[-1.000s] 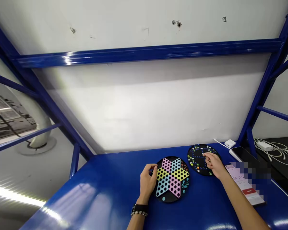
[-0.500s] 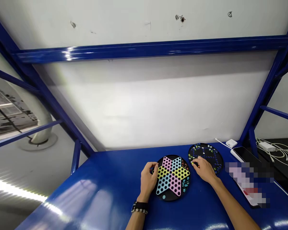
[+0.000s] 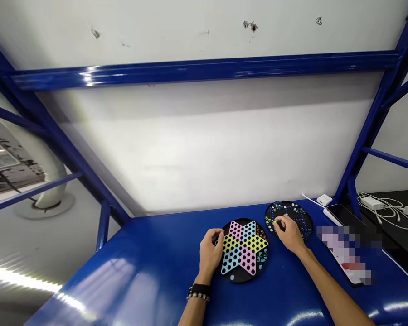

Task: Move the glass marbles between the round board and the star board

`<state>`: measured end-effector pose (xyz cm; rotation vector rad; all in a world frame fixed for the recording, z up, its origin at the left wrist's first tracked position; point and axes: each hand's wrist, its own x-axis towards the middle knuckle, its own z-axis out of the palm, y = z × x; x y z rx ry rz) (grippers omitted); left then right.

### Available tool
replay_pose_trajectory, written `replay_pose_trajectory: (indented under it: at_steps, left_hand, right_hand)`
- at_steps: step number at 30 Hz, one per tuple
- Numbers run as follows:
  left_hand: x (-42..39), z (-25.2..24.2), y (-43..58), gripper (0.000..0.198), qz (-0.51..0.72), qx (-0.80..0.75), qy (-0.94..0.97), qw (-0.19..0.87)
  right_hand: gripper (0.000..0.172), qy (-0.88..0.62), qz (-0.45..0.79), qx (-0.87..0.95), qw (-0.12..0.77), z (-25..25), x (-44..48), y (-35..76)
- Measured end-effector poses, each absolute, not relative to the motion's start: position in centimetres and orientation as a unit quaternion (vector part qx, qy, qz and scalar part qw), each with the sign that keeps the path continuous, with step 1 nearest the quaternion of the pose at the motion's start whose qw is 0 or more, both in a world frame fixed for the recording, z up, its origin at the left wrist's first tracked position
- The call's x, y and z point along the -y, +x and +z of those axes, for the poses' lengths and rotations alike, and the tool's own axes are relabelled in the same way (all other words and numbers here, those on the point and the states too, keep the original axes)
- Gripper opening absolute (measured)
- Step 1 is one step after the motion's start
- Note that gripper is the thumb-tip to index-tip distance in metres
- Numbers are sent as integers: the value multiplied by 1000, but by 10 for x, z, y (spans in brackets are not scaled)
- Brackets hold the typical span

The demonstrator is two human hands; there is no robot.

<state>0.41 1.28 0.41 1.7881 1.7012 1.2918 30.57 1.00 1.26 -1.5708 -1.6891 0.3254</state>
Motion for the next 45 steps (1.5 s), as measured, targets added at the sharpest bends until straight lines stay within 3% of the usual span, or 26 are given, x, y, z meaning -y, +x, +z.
replay_pose_trajectory:
  at_steps: [5, 10, 15, 19, 28, 35, 41, 45]
  left_hand:
    - [-13, 5, 4, 30, 451, -601, 637, 172]
    - [-12, 5, 3, 33, 447, -601, 641, 168]
    - [-11, 5, 2, 34, 443, -599, 648, 155]
    - [-11, 6, 2, 33, 445, -599, 647, 157]
    - [-11, 9, 2, 33, 449, -598, 644, 161]
    - [-12, 7, 2, 30, 453, -596, 642, 165]
    - [-11, 8, 2, 30, 450, -598, 641, 171]
    - [-11, 9, 1, 31, 440, -601, 645, 173]
  right_hand:
    - [16, -554, 178, 697, 419, 32, -1, 279]
    - [6, -484, 226, 784, 317, 43, 19, 236]
    - [12, -405, 198, 874, 181, 40, 35, 202]
    - [19, -392, 153, 896, 142, 38, 41, 184]
    - [10, -344, 11, 924, 167, 20, 57, 164]
    - [10, -343, 12, 914, 215, 16, 61, 167]
    - [8, -460, 112, 813, 339, 33, 37, 196]
    - [13, -586, 67, 733, 339, 38, 1, 247]
